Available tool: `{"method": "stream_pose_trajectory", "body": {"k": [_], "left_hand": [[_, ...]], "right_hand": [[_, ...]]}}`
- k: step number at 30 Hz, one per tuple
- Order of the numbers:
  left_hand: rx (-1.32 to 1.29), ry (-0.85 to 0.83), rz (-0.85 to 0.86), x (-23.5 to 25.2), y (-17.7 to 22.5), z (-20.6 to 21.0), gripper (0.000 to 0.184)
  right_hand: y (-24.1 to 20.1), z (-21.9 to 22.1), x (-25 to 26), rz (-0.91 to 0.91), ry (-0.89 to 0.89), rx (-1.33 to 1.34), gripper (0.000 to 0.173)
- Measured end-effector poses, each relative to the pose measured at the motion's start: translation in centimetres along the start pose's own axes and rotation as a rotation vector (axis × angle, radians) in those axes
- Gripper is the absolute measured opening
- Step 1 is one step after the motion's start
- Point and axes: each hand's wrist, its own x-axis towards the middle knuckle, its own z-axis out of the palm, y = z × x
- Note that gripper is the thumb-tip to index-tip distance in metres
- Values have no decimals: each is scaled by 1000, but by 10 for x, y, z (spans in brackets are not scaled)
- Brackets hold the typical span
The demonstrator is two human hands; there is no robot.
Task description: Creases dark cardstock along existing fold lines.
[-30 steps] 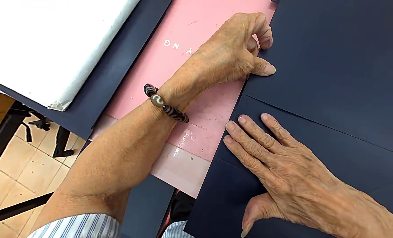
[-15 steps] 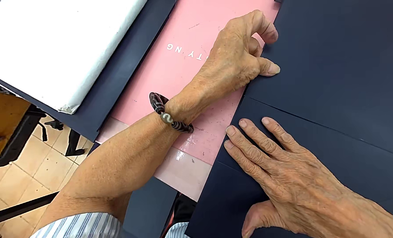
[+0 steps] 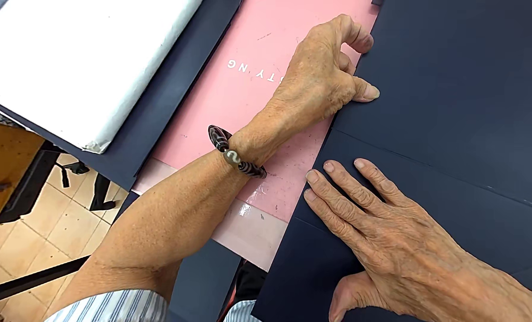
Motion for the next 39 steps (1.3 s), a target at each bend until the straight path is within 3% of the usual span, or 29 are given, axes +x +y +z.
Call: {"method": "stream_pose_trajectory", "body": {"k": [10, 22, 30, 35, 39], "left_hand": [[291, -111, 213, 0, -3, -9, 51], [301, -52, 186, -2, -1, 0, 58], [469, -6, 230, -10, 6, 8, 60], [743, 10, 286, -22, 17, 17, 54], [867, -9, 470, -24, 12, 17, 44]], "right_hand": [[1, 1, 0, 6, 9, 13, 103], [2, 1, 1, -12, -7, -8, 109], [1, 0, -1, -9, -3, 6, 108], [0, -2, 1, -15, -11, 12, 108], [-2, -2, 1, 18, -29, 46, 105]]}}
